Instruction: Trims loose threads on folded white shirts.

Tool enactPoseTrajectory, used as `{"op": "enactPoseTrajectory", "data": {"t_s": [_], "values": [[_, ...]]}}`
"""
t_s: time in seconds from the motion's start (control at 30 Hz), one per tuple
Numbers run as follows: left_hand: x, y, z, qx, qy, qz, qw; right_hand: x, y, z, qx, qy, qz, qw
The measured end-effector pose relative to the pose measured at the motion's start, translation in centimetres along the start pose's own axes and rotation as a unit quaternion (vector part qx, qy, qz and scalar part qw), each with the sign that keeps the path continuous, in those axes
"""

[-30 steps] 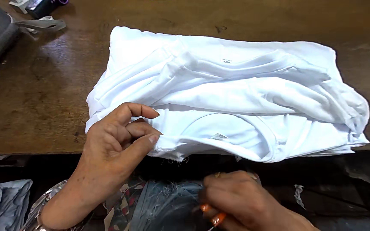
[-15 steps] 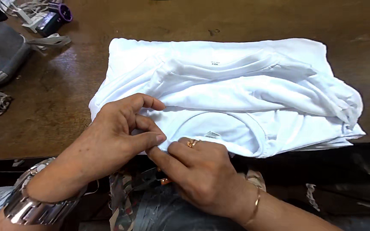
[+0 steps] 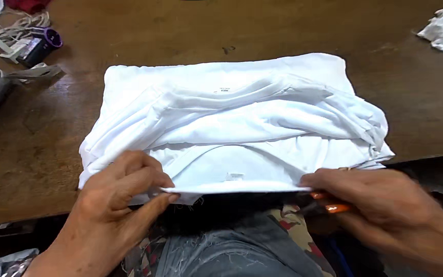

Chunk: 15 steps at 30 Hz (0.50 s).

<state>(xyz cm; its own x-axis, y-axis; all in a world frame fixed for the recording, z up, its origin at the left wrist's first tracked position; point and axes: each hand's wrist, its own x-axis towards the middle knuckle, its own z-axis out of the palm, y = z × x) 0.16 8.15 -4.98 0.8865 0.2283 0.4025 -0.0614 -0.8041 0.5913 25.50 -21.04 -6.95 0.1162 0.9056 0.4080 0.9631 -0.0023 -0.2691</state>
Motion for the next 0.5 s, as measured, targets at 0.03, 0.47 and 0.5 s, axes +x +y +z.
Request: {"op": "enactPoseTrajectory", "data": {"t_s": [0.03, 0.47, 0.5], "values": [[0.4, 0.2, -0.4, 0.021, 0.002, -0.004, 1.0, 0.5, 0.3, -0.9, 0.032, 0.007, 0.013, 0.999], [13.6, -7.4, 1.0, 0.232, 0.073, -0.116, 0.963, 14.6, 9.4, 3.2, -0.088, 0.106, 0.167, 0.976], [14.0, -8.4, 1.0, 0.244, 0.069, -0.128, 0.959, 14.5, 9.7, 4.2, -0.105, 0.11, 0.157, 0.976]]}}
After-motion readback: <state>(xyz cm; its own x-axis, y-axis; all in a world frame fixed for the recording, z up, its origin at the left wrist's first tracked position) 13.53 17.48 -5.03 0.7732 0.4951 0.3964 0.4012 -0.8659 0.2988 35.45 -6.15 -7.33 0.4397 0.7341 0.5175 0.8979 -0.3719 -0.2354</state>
